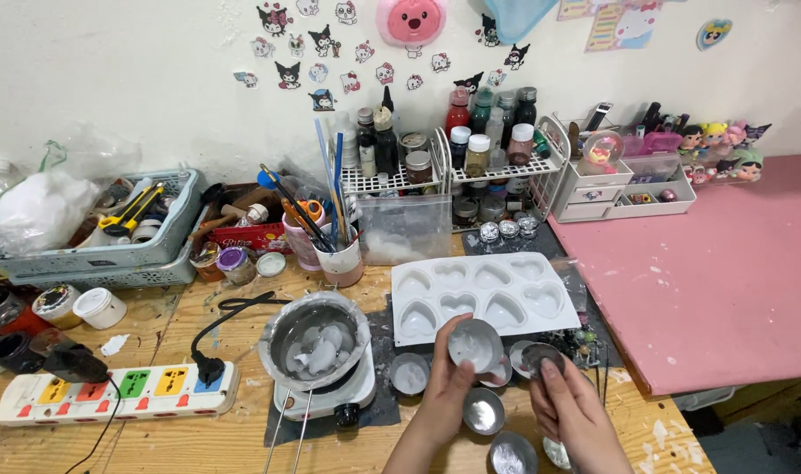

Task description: The person is cleaning residue out of small metal candle tins using a scraper.

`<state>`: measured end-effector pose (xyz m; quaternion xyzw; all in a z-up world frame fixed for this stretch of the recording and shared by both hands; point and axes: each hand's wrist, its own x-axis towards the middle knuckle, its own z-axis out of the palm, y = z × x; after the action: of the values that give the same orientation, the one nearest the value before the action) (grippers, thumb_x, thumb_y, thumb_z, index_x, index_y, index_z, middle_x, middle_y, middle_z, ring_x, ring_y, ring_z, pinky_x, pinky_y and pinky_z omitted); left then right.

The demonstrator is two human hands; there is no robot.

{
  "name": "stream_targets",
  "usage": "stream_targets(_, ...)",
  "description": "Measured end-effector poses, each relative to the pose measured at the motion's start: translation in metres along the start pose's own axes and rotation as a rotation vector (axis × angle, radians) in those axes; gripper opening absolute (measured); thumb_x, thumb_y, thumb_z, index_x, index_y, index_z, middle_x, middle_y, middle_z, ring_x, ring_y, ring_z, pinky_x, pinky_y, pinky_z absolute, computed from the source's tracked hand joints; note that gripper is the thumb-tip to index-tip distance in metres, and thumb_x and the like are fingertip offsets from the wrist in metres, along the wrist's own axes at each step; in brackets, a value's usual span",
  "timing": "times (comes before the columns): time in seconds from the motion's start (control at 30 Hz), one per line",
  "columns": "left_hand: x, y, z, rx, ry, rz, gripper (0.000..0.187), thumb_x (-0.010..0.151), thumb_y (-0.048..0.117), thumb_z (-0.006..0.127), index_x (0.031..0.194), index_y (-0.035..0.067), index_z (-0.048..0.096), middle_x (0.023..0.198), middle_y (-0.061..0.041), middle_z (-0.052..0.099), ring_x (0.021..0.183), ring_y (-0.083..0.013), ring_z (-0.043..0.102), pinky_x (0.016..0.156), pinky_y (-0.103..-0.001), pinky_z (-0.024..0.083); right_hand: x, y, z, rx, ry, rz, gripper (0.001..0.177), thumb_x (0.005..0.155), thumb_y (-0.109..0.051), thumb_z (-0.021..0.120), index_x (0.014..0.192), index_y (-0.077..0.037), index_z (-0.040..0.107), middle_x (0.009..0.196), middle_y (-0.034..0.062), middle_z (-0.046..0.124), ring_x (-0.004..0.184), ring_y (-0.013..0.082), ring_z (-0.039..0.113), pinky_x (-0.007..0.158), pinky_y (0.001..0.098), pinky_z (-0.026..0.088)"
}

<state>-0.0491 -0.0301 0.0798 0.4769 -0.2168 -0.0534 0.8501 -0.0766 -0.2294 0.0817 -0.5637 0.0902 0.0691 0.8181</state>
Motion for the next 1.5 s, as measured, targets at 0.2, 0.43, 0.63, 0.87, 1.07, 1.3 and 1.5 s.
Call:
stream_targets(0.2, -0.001, -0.011, -0.01, -0.037, 0.108, -0.055, 0.072, 0.103, 0.066, 0.028, 0.148, 0.011, 0.039, 0.11, -0.011, 0.062, 0.087, -0.019, 0.063, 0.068, -0.033, 0.053, 0.002, -0.013, -0.008, -0.38, 0.0, -0.125, 0.018, 0.099, -0.013, 0.055, 0.114, -0.005, 0.061, 0.065, 0.002, 0.049, 0.054, 0.0093, 0.04, 0.046, 0.026, 0.033)
stream_targets(0.43, 0.001, -0.02, -0.023, -0.015, 0.198, -0.049, 0.059, 0.108, 0.056, 0.032, 0.148, 0.014, 0.042, 0.124, -0.002, 0.057, 0.094, -0.0174, 0.062, 0.074, -0.032, 0.05, -0.006, -0.075, 0.044, -1.196, -0.119, -0.824, 0.025, 0.089, -0.012, 0.063, 0.112, -0.006, 0.069, 0.09, 0.0122, 0.077, 0.077, 0.0269, 0.074, 0.062, 0.0362, 0.056)
stream_targets(0.63, 0.0, -0.014, -0.018, -0.016, 0.175, 0.006, 0.059, 0.106, 0.056, 0.028, 0.143, 0.013, 0.043, 0.125, -0.008, 0.058, 0.109, -0.0148, 0.059, 0.094, -0.029, 0.047, -0.012, -0.095, 0.087, -1.703, -0.157, -0.509, 0.019, 0.093, -0.03, 0.061, 0.106, -0.016, 0.064, 0.08, 0.0086, 0.075, 0.072, 0.0361, 0.073, 0.059, 0.05, 0.055)
stream_targets(0.87, -0.001, -0.011, -0.016, 0.312, 0.248, 0.316, 0.062, 0.109, 0.056, 0.023, 0.138, 0.006, 0.045, 0.134, -0.013, 0.052, 0.125, -0.0238, 0.054, 0.111, -0.037, 0.039, 0.006, -0.078, 0.082, -1.894, -0.427, -0.552, 0.017, 0.094, -0.026, 0.062, 0.099, -0.01, 0.058, 0.067, 0.0117, 0.07, 0.064, 0.0341, 0.071, 0.054, 0.0472, 0.056)
stream_targets(1.07, 0.001, -0.014, -0.015, 0.334, 0.304, 0.34, 0.061, 0.109, 0.055, 0.025, 0.138, 0.005, 0.044, 0.135, -0.013, 0.049, 0.126, -0.0241, 0.052, 0.112, -0.037, 0.037, 0.009, -0.069, 0.082, -2.004, -0.323, -0.647, 0.019, 0.088, -0.017, 0.063, 0.103, -0.009, 0.056, 0.069, 0.0086, 0.07, 0.061, 0.0282, 0.073, 0.051, 0.0406, 0.058)
stream_targets(1.3, 0.007, -0.01, -0.019, -0.259, 0.338, 0.069, 0.06, 0.105, 0.05, 0.026, 0.141, 0.007, 0.046, 0.129, -0.011, 0.061, 0.122, -0.0189, 0.059, 0.108, -0.035, 0.044, -0.006, -0.093, 0.095, -1.8, -0.187, -0.577, 0.014, 0.096, -0.024, 0.059, 0.099, -0.011, 0.056, 0.071, 0.0087, 0.07, 0.06, 0.0336, 0.072, 0.048, 0.0468, 0.053)
stream_targets(1.5, 0.007, -0.017, -0.02, -0.315, 0.279, 0.129, 0.049, 0.108, 0.039, 0.026, 0.136, 0.006, 0.046, 0.126, -0.014, 0.065, 0.119, -0.0227, 0.06, 0.104, -0.038, 0.046, -0.001, -0.078, 0.09, -1.862, -0.338, -0.56, 0.018, 0.09, -0.025, 0.063, 0.1, -0.01, 0.058, 0.069, 0.0119, 0.069, 0.062, 0.0354, 0.071, 0.052, 0.0481, 0.054)
